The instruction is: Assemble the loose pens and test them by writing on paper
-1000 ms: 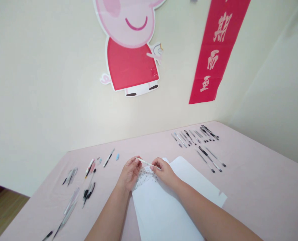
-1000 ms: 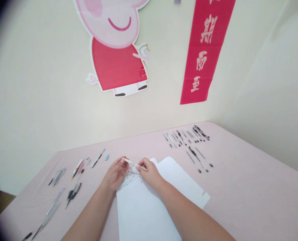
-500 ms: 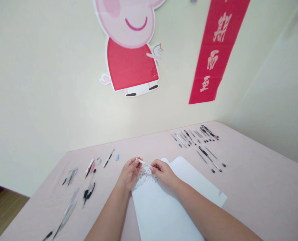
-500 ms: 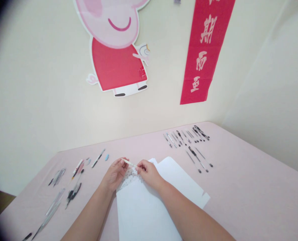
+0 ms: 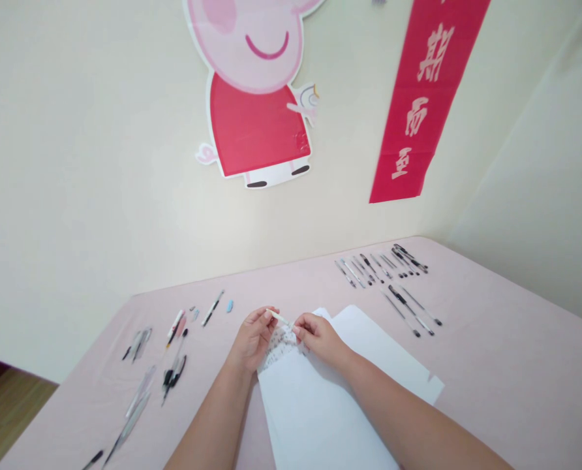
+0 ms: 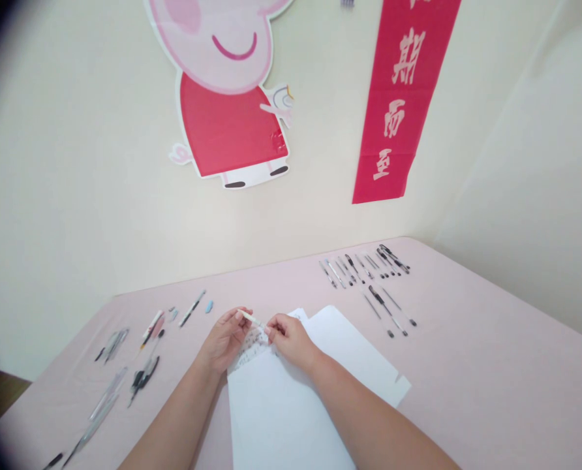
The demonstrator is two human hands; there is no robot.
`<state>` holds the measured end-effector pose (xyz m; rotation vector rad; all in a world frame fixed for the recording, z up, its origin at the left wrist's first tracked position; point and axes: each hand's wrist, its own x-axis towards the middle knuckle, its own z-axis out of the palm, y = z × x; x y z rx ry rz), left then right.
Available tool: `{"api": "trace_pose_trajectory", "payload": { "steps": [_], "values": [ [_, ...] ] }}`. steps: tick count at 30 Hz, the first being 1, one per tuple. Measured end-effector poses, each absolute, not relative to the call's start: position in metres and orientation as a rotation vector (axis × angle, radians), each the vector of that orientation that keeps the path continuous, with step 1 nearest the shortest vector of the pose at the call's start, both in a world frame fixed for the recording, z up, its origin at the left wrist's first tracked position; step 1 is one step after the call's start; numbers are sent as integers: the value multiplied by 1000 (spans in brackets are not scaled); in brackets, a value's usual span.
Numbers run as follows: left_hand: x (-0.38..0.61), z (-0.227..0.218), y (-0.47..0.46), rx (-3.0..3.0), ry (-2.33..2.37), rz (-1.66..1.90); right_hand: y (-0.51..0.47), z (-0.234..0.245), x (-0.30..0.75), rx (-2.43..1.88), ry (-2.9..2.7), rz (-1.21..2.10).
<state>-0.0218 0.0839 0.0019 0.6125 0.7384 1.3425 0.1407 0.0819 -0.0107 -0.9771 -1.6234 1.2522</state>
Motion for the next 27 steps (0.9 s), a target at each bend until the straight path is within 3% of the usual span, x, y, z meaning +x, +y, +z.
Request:
{"api": "trace_pose_trajectory", "payload": {
  "steps": [10, 27],
  "values": [
    [-22, -1, 88, 506, 786, 1418, 81, 8, 142, -692, -837, 1668],
    [-10, -10, 82, 1416, 1051, 1171, 92, 5, 151, -781, -955, 1533]
  ]
}}
